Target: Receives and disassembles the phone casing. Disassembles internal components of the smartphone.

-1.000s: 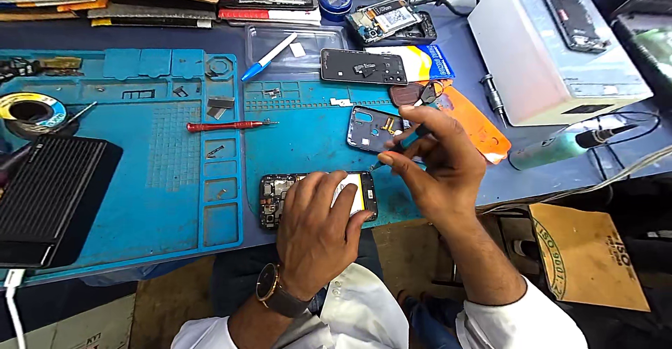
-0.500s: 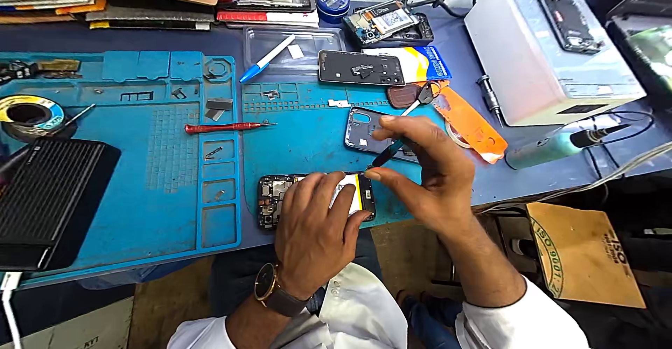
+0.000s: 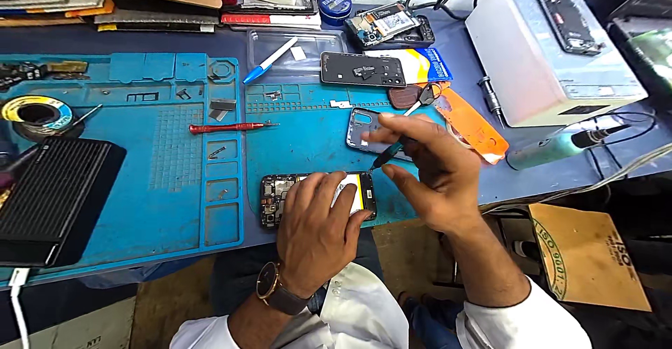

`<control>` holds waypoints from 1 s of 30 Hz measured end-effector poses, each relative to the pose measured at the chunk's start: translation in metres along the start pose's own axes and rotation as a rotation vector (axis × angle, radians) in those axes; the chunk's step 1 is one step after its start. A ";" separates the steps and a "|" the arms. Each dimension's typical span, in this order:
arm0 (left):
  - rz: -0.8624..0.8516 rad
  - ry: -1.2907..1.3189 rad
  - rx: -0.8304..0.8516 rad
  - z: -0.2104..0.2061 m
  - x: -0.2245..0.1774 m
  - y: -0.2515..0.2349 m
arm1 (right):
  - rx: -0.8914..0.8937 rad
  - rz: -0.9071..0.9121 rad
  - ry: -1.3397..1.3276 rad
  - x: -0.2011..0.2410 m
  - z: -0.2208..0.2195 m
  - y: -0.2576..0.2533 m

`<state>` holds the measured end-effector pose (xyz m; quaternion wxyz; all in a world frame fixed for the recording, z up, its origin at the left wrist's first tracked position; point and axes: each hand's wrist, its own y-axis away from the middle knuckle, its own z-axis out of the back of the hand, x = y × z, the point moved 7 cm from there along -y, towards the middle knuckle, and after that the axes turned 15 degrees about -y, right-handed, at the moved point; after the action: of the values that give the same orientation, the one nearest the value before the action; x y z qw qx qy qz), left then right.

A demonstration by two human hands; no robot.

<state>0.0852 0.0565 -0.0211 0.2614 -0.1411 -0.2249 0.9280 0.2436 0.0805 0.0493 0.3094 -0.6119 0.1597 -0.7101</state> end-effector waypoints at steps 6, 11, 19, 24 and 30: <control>0.005 0.002 -0.001 0.000 0.000 0.000 | -0.086 0.008 0.102 0.001 0.004 0.002; 0.014 0.022 0.037 0.002 0.001 -0.001 | -0.147 0.023 0.216 0.000 0.007 0.004; 0.002 0.027 0.131 0.009 0.000 -0.009 | -0.147 0.022 0.207 0.001 0.005 0.005; 0.080 0.070 0.069 0.016 0.005 -0.023 | -0.350 -0.091 -0.004 0.007 0.012 0.017; 0.086 0.206 0.014 0.017 -0.005 -0.036 | -0.458 -0.067 -0.163 0.024 0.014 0.033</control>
<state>0.0977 0.0756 0.0122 0.2439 -0.2434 -0.1841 0.9205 0.2633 0.0429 0.0503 0.1506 -0.7263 0.2706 -0.6137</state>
